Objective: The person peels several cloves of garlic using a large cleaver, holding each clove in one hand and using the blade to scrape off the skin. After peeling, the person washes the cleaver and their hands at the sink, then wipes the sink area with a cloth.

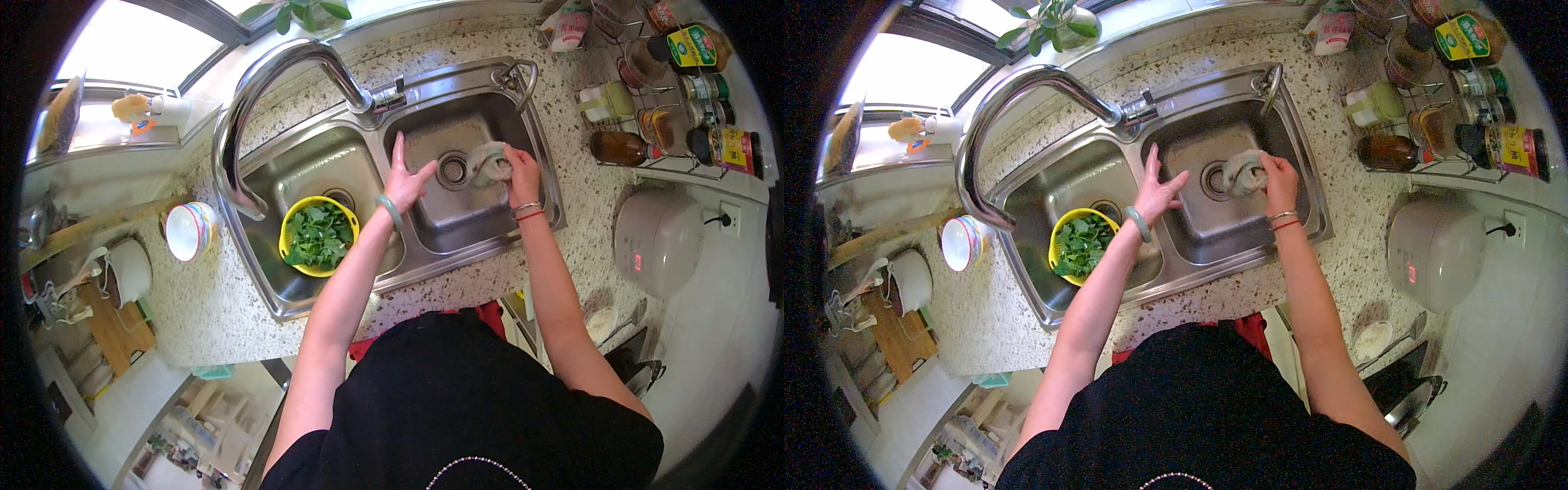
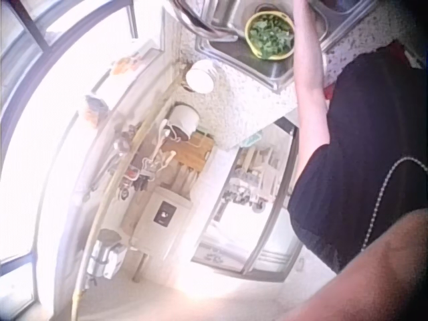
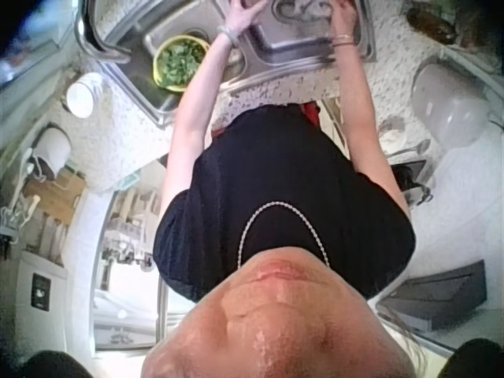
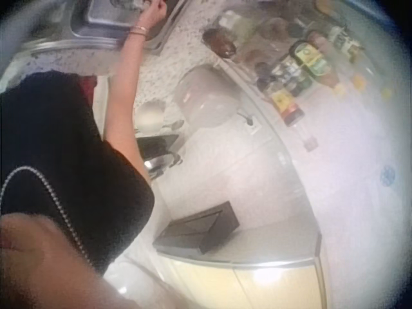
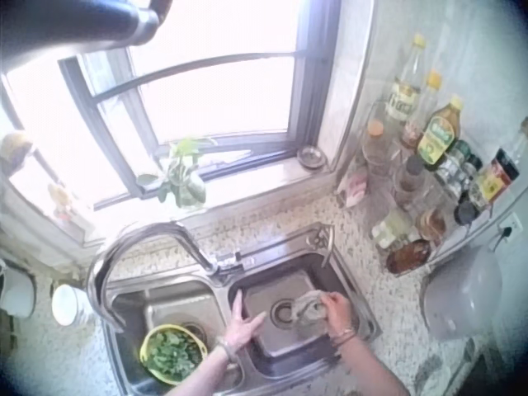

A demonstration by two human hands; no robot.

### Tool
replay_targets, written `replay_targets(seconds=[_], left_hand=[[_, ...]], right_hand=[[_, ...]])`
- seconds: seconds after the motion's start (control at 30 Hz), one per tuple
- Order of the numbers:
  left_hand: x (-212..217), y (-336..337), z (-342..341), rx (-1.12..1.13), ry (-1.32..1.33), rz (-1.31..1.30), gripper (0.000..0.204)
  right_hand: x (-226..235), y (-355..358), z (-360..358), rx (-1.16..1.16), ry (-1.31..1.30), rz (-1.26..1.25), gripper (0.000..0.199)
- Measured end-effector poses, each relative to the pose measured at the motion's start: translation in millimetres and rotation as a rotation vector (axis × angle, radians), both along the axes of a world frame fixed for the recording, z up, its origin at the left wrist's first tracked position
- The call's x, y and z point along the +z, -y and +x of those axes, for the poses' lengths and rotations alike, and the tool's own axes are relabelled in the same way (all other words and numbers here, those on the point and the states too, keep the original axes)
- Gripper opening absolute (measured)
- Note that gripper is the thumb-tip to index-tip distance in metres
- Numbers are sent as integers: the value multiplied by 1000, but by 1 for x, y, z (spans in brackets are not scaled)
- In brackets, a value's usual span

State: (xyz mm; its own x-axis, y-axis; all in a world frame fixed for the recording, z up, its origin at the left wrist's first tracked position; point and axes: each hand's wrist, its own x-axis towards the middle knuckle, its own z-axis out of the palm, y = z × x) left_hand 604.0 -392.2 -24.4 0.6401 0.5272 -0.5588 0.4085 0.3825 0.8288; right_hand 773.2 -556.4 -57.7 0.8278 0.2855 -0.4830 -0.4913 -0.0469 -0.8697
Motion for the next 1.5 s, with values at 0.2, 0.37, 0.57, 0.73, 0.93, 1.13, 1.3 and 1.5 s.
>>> replay_targets(seconds=[0.2,0.37,0.57,0.73,0.93,1.13,1.3,1.5], left_hand=[[7,16,60,-87,308,-12,56],[3,3,115,96,382,-66,58],[-41,-10,96,141,271,-122,53],[-68,-12,79,336,370,-206,54],[-25,-18,72,426,441,-240,55],[-4,-26,42,580,397,-263,49],[-8,-33,13,605,452,-302,50],[-10,-37,-1,503,472,-253,55]], right_hand=[[10,-63,1,-105,365,6,22],[20,-112,8,194,1089,-342,37],[-21,-137,14,337,1263,-585,39],[-18,-153,2,327,1281,-568,35],[-17,-166,-26,355,1296,-570,33],[-21,-182,-62,465,1263,-449,30],[-10,-188,-85,502,1251,-329,28],[-9,-192,-97,391,1159,-282,31]])
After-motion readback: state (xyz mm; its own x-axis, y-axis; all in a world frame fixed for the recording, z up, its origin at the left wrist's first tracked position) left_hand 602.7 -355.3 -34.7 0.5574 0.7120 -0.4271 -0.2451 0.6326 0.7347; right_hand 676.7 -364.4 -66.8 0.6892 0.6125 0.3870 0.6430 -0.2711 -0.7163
